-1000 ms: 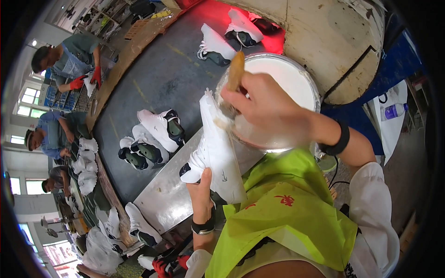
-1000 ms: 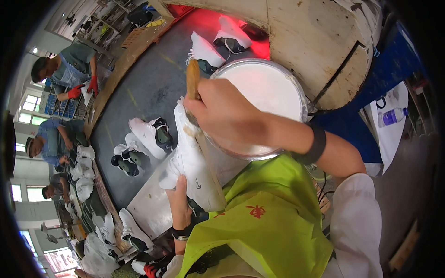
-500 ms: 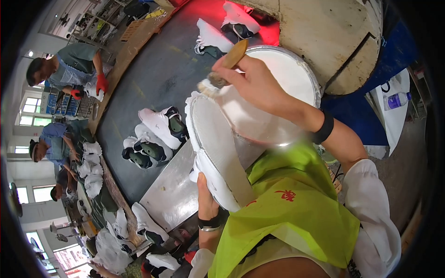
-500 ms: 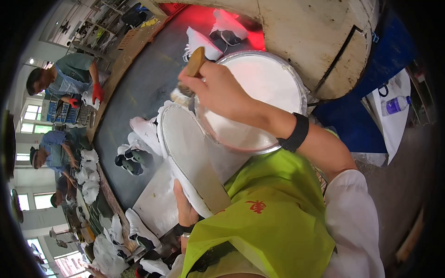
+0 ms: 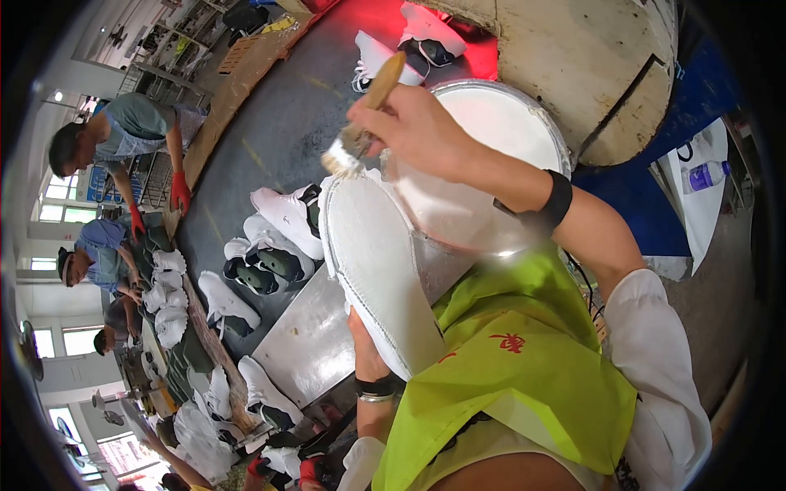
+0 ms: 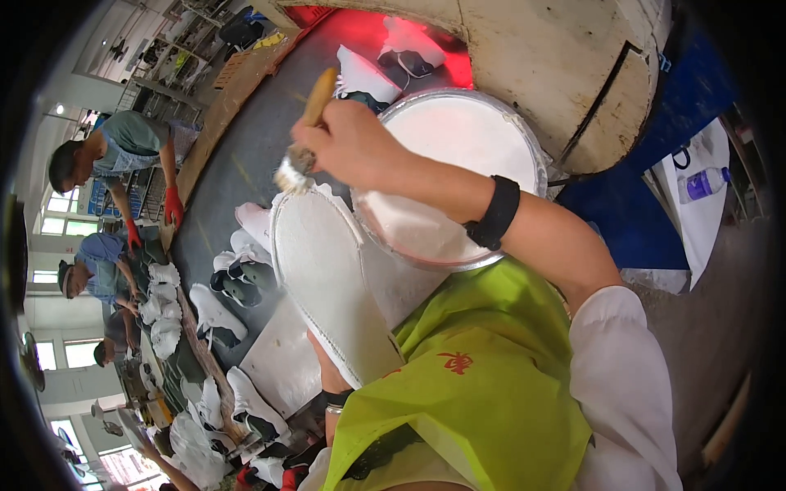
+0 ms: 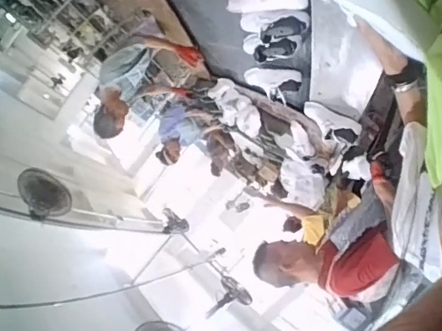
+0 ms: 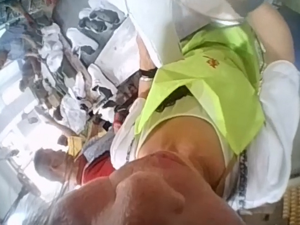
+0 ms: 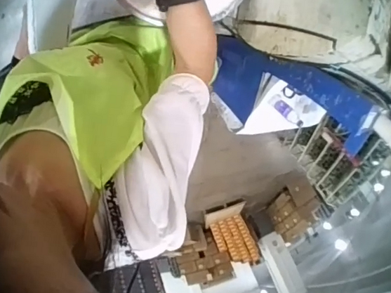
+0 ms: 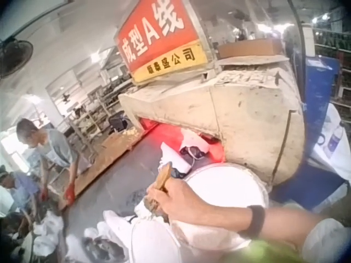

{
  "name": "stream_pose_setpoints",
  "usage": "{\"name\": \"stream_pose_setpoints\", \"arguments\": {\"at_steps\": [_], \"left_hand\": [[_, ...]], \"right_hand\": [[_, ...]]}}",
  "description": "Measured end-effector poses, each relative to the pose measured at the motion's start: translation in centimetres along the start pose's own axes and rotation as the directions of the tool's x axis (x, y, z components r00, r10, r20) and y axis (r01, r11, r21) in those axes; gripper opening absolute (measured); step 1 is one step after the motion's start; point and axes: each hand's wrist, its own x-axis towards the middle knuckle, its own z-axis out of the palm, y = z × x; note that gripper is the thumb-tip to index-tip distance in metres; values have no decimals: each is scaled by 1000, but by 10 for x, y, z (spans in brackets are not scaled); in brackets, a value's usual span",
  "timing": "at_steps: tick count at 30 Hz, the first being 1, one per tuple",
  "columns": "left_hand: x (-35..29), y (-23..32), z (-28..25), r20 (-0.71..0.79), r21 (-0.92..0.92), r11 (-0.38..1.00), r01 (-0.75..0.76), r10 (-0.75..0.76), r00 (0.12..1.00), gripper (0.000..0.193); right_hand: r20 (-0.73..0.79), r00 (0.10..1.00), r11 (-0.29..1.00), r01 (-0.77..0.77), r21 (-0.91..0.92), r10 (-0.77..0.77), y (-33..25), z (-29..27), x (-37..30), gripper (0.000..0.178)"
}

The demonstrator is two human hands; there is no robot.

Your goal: Apply adhesive to the soles of shoes using a brush and place them onto a conveyor belt.

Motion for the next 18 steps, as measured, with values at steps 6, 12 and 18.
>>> {"name": "stream_pose_setpoints", "arguments": {"at_steps": [6,12,18], "left_hand": [[-6,-16,-37,-41,63,996,-56,59,997,49],[-11,-15,-44,-138,-91,996,1,-13,990,46],[22,5,-27,-155,114,987,-112,129,979,44]], "right_hand": [[48,913,908,-397,-133,406,15,-14,-28,31],[-102,991,991,77,-114,-89,1,23,-29,26],[-106,961,945,227,-235,-257,21,43,-91,23]]}}
